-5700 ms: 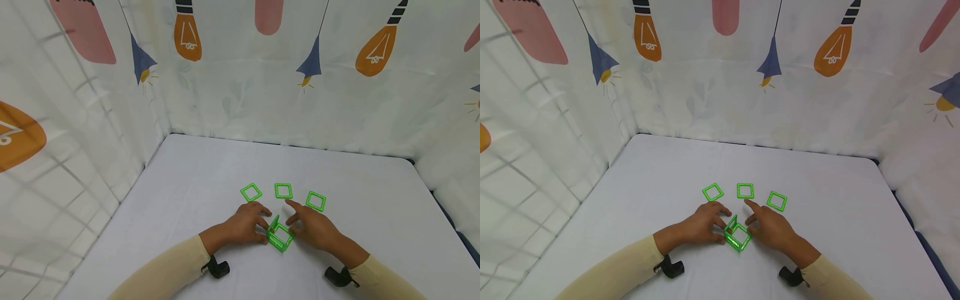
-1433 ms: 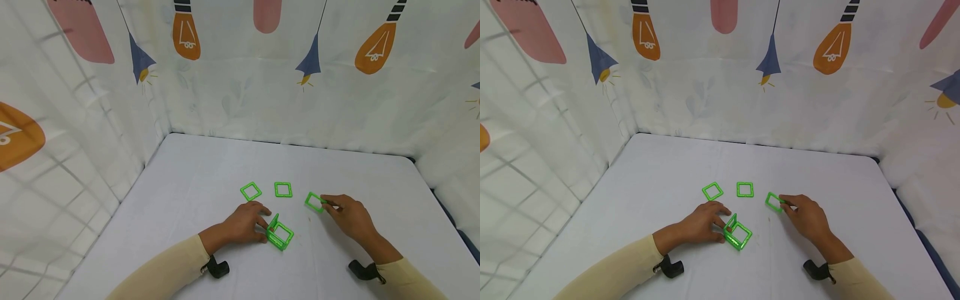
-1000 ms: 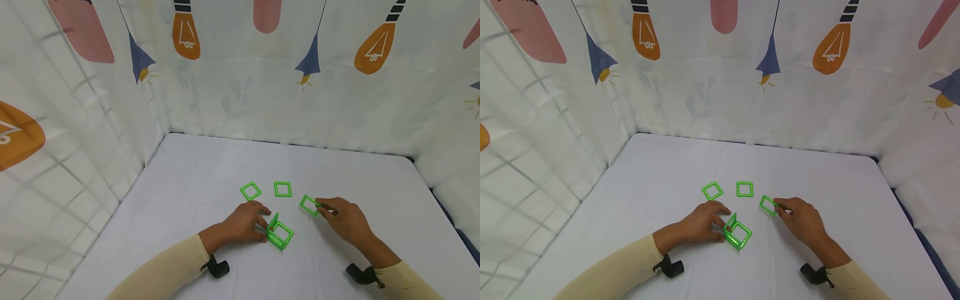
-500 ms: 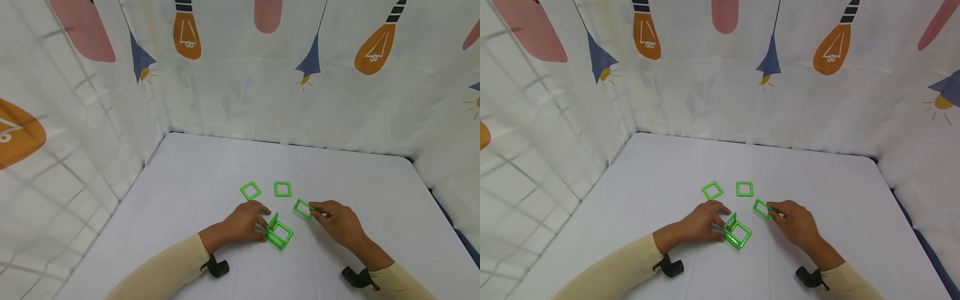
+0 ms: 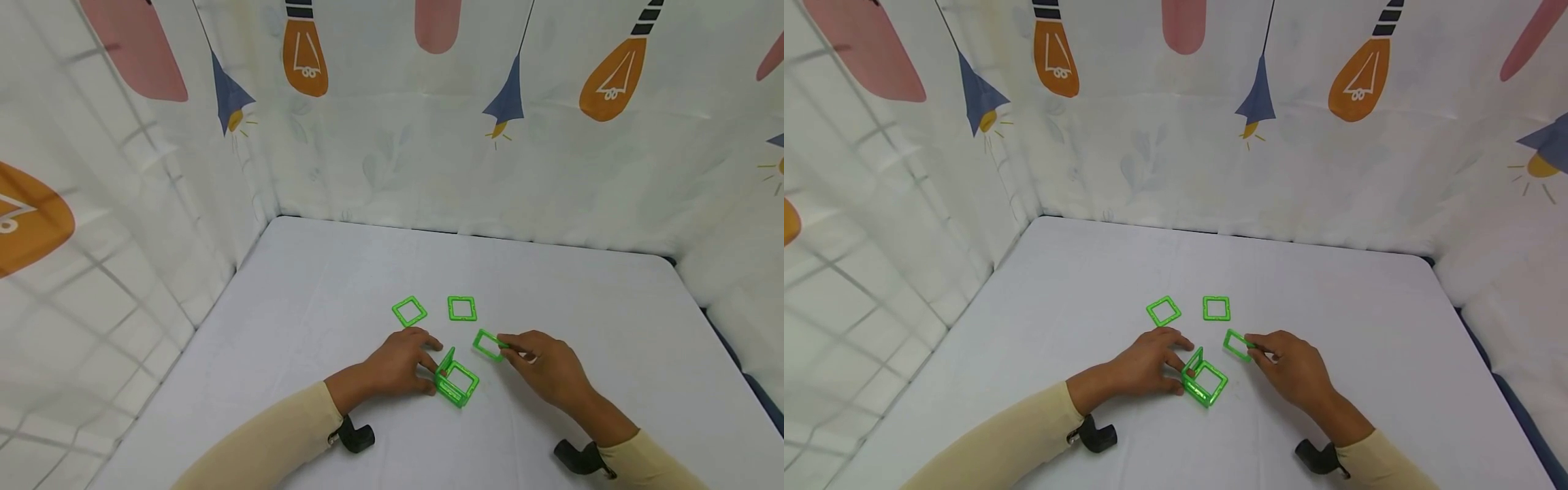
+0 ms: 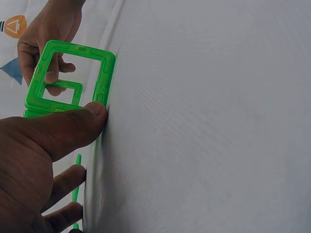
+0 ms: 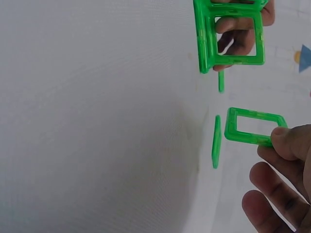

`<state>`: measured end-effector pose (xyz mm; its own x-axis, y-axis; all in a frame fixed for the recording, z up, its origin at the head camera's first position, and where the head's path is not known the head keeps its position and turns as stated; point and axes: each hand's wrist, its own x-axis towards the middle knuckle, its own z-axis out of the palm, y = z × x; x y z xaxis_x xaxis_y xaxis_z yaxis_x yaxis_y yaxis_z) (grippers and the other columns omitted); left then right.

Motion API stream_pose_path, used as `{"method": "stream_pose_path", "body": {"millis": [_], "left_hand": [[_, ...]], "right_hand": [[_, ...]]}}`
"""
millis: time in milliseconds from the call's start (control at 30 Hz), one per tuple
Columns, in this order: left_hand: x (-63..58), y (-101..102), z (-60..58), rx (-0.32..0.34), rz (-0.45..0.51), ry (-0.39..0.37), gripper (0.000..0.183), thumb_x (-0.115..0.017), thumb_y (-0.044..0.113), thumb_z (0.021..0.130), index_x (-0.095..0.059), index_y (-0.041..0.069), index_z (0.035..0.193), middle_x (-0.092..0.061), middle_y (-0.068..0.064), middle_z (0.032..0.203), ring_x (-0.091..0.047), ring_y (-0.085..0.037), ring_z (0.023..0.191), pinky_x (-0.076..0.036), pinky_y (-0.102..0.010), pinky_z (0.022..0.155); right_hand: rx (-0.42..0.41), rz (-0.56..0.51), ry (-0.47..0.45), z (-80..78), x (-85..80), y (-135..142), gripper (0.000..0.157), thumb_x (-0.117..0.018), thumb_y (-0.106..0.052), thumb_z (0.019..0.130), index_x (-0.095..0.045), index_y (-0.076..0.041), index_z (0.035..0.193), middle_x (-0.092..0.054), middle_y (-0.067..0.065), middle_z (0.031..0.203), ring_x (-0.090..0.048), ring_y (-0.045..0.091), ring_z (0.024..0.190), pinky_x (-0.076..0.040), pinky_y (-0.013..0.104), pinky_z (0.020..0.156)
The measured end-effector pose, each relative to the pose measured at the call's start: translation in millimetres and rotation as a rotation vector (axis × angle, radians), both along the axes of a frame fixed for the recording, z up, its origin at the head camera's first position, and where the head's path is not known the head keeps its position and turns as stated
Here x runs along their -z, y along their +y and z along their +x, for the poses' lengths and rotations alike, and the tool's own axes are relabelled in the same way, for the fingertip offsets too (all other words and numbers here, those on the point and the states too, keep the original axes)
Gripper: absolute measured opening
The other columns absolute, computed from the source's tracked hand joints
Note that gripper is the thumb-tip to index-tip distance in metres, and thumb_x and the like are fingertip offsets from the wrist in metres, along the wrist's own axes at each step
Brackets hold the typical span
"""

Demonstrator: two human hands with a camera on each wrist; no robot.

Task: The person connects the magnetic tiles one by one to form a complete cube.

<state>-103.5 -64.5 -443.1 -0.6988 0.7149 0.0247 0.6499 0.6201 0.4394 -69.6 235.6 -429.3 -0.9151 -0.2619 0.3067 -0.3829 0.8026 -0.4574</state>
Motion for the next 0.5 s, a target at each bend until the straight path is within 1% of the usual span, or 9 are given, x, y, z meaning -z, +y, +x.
{"method": "stream_pose_path", "body": {"millis": [267,500], "left_hand": [[1.6,0.3,1.1,-0.007,-0.002,-0.003,0.025,-0.089,0.034,0.081,-0.084,0.023,0.103,-0.06,0.006,0.136,-0.045,-0.017,0.136,-0.037,-0.039,0.113],[1.1,0.4,0.7,-0.005,-0.001,-0.002,0.025,-0.089,0.034,0.081,-0.084,0.023,0.103,-0.06,0.006,0.135,-0.045,-0.017,0.136,-0.038,-0.039,0.113]], "right_hand": [[-0.013,0.006,0.006,2.5,-2.2,-5.6,0.034,-0.085,-0.01,0.084,-0.079,-0.017,0.117,-0.072,-0.011,0.093,-0.065,0.007,0.076,-0.052,0.024,0.059],[-0.025,0.0,0.019,3.5,-0.2,-8.3,0.034,-0.086,-0.009,0.082,-0.08,-0.017,0.115,-0.073,-0.011,0.092,-0.064,0.005,0.074,-0.052,0.023,0.059]]}}
